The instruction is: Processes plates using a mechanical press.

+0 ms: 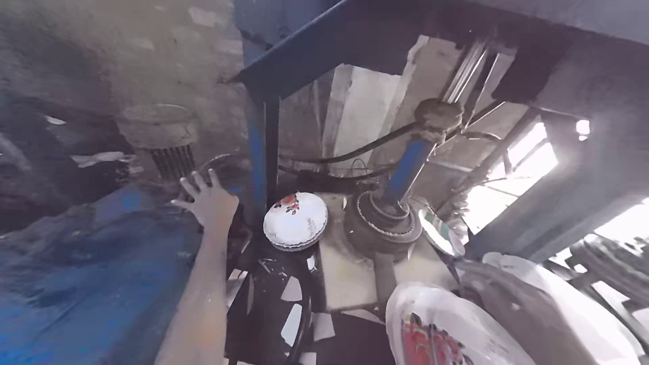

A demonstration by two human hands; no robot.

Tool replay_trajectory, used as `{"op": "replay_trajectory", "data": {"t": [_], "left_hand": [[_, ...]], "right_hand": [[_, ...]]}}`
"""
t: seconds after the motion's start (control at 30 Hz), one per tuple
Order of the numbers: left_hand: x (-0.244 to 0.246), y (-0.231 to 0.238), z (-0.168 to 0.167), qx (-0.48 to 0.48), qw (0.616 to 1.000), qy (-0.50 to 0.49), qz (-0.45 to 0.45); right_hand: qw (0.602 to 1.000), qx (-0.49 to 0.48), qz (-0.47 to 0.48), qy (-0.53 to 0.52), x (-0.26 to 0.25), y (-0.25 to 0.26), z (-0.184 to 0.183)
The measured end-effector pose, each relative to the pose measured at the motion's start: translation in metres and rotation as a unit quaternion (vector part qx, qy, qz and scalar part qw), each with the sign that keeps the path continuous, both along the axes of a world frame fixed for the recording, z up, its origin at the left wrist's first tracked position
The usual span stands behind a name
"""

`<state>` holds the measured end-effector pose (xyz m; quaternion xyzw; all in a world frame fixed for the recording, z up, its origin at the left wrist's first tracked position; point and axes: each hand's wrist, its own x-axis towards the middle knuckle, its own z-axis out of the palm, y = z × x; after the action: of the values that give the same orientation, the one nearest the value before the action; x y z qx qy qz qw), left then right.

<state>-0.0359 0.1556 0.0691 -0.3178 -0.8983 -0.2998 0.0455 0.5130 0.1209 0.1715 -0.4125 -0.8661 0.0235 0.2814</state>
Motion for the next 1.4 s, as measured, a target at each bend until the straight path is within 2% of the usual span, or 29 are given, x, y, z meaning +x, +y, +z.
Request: {"op": "replay_trajectory", "data": {"t": [0.07,0.1,0.17,0.23,0.3,0.4,0.53,0.57,0.6,0.67,0.7,0.73,0.77,0.8,0.83,0.9,0.97,1.07,1.1,1.17,1.2,1.27,1.33,1.4], "left_hand": [[0.002,-0.006,0.002,-0.015,1.000,-0.015,-0.011],[0.003,-0.010,0.004,-0.010,1.000,-0.017,-0.015],[0.004,-0.013,0.007,-0.002,1.000,-0.026,-0.012],[0.005,-0.012,0.006,-0.001,1.000,-0.031,0.000],[0.006,-0.012,0.006,-0.010,0.999,-0.031,0.001],[0.006,-0.010,0.009,-0.029,0.999,-0.030,0.004],[0.007,-0.013,0.009,-0.019,0.999,-0.034,-0.002],[0.007,-0.013,0.008,-0.018,0.999,-0.035,-0.003],[0.008,-0.012,0.008,-0.016,0.999,-0.039,-0.005],[0.010,-0.015,0.012,-0.030,0.998,-0.046,-0.011],[0.010,-0.017,0.016,-0.051,0.997,-0.053,-0.014],[0.010,-0.020,0.019,-0.071,0.995,-0.061,-0.021],[0.013,-0.022,0.024,-0.086,0.993,-0.075,-0.026],[0.015,-0.022,0.024,-0.087,0.992,-0.083,-0.028],[0.015,-0.020,0.020,-0.063,0.994,-0.083,-0.029],[0.011,-0.015,0.013,-0.034,0.997,-0.065,-0.025],[0.010,-0.020,0.010,0.005,0.998,-0.054,-0.024],[0.013,-0.046,0.005,0.136,0.990,0.006,0.022],[0.014,-0.058,-0.006,0.190,0.979,0.052,0.052],[0.032,-0.102,-0.019,0.269,0.955,0.124,0.027],[0.047,-0.126,-0.024,0.302,0.944,0.132,-0.008],[0.086,-0.169,-0.035,0.332,0.937,0.082,-0.070],[0.132,-0.200,-0.039,0.344,0.931,0.012,-0.121],[0.179,-0.209,-0.033,0.357,0.914,-0.066,-0.180]], "right_hand": [[0.997,0.064,0.007,-0.052,-0.010,0.031,-0.021],[0.995,0.063,-0.011,-0.078,-0.019,0.041,-0.024],[0.984,-0.002,-0.087,-0.155,-0.044,0.046,-0.013],[0.951,-0.076,-0.177,-0.242,-0.074,0.046,0.003],[0.934,-0.080,-0.193,-0.291,-0.083,0.056,-0.004],[0.936,-0.056,-0.169,-0.304,-0.086,0.060,-0.014],[0.924,-0.093,-0.147,-0.340,-0.091,0.070,-0.016],[0.930,-0.061,-0.127,-0.338,-0.087,0.075,-0.022],[0.947,0.024,-0.091,-0.308,-0.076,0.084,-0.036],[0.971,0.134,-0.008,-0.200,-0.065,0.094,-0.046],[0.980,0.131,0.026,-0.151,-0.066,0.093,-0.043],[0.987,0.084,0.040,-0.134,-0.068,0.085,-0.035],[0.988,0.003,0.044,-0.149,-0.070,0.075,-0.026],[0.984,-0.031,0.068,-0.161,-0.071,0.068,-0.023],[0.983,-0.038,0.091,-0.153,-0.076,0.056,-0.020],[0.987,0.065,0.123,-0.077,-0.099,0.024,-0.005],[0.974,0.156,0.166,-0.006,-0.127,0.008,0.003],[0.940,0.220,0.259,-0.024,-0.175,0.038,-0.017],[0.938,0.207,0.273,-0.051,-0.188,0.049,-0.025],[0.956,0.117,0.247,-0.104,-0.198,0.049,-0.026],[0.965,0.080,0.223,-0.115,-0.193,0.040,-0.018],[0.975,0.054,0.189,-0.099,-0.161,0.014,0.001],[0.985,0.011,0.150,-0.082,-0.103,-0.021,0.017],[0.995,-0.040,0.037,-0.082,-0.034,-0.053,0.016]]}}
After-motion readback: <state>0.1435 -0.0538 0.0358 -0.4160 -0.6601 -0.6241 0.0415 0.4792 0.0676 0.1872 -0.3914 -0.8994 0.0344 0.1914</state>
